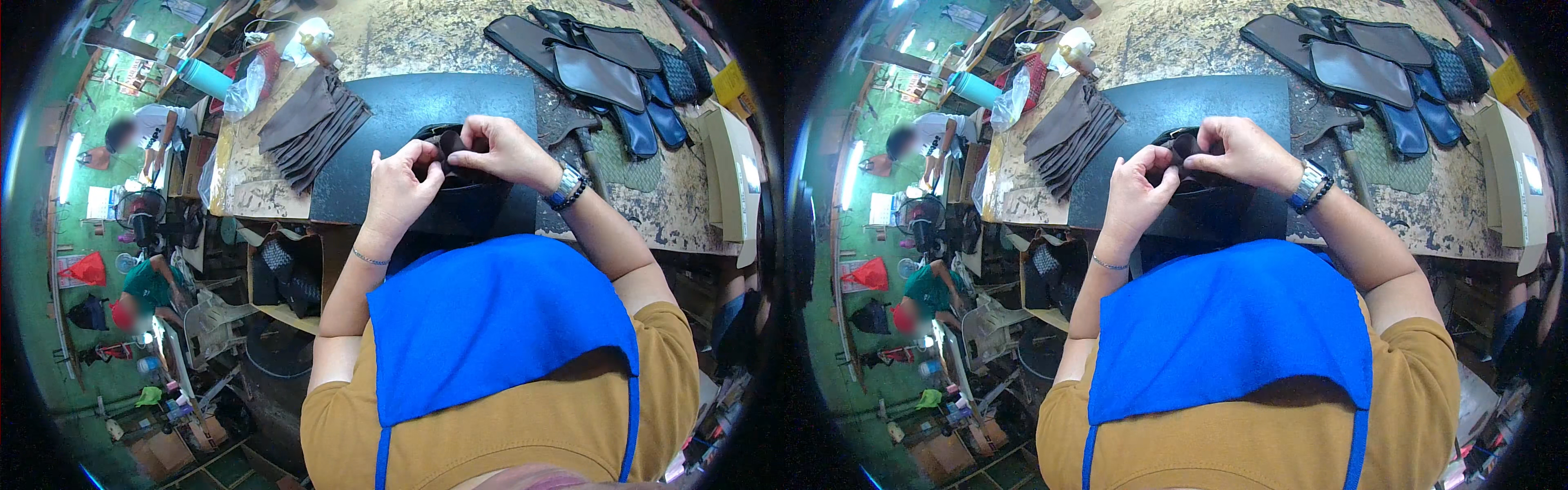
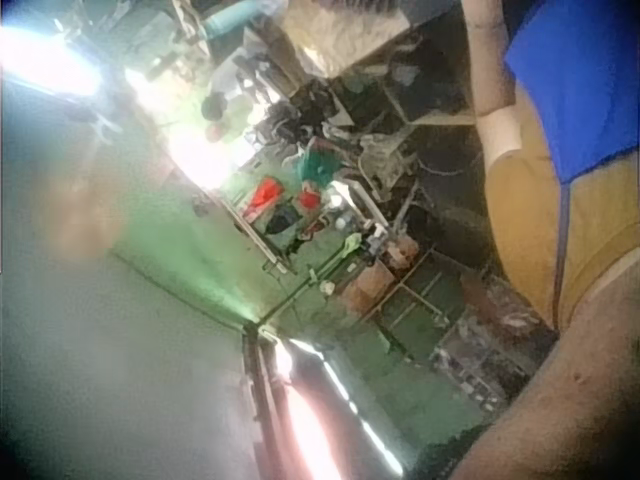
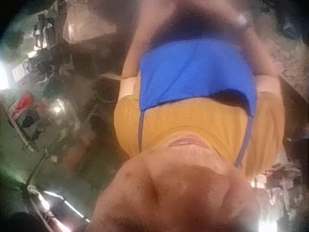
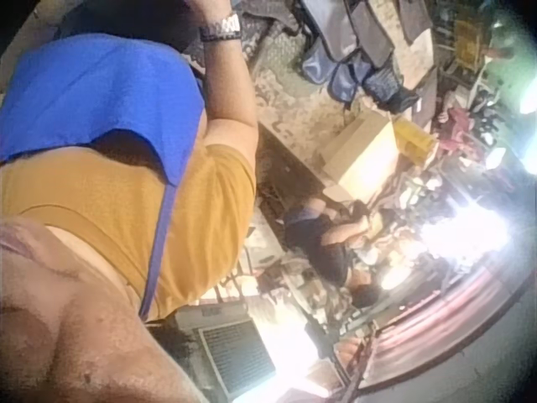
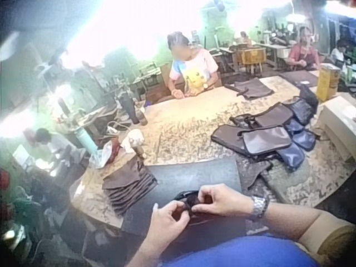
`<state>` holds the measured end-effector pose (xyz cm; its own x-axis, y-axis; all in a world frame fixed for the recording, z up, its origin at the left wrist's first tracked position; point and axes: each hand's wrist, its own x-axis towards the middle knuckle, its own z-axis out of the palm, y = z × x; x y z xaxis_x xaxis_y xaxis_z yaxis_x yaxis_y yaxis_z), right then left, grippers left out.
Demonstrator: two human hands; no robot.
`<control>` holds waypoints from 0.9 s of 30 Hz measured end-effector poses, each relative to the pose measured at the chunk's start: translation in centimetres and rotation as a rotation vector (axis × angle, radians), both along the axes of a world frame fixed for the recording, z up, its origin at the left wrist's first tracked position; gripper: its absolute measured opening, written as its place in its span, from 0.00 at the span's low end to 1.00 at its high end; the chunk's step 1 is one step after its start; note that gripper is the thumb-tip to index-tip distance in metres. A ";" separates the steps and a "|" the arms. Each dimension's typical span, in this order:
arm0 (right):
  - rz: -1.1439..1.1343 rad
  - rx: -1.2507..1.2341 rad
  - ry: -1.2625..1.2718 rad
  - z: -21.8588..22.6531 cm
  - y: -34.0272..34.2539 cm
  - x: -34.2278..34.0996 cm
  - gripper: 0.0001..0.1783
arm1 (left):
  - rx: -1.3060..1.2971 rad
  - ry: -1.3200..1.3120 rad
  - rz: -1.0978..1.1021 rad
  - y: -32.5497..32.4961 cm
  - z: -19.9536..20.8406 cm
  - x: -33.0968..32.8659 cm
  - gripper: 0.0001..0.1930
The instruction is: Checking the fit of a lining and folding the edges of leather pieces for assembly.
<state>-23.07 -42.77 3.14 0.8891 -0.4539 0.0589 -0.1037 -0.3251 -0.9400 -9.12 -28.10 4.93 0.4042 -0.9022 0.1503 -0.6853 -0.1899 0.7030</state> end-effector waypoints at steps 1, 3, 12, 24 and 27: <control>-0.057 0.008 -0.140 -0.4 0.0 0.1 0.13 | 0.001 0.000 -0.001 0.0 -0.1 -0.1 0.05; -0.089 0.005 -0.142 -0.1 0.2 -0.1 0.10 | -0.015 -0.100 0.009 0.0 -0.2 -0.1 0.06; -0.063 -0.693 -0.128 0.6 -1.0 -1.1 0.08 | -0.163 -0.495 -0.007 0.4 -0.1 0.9 0.06; 0.301 -0.471 0.093 1.0 -4.0 2.1 0.12 | 0.226 0.273 -0.244 -0.3 -0.3 4.4 0.11; 0.278 -0.438 0.085 0.2 -4.2 2.4 0.13 | 0.155 0.325 -0.151 -0.3 -1.2 3.8 0.10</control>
<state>-20.69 -46.92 3.33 0.9824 -0.1493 0.1125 -0.0278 -0.7118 -0.7018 -5.35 -28.38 3.71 0.2693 -0.9572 -0.1062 -0.4601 -0.2247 0.8589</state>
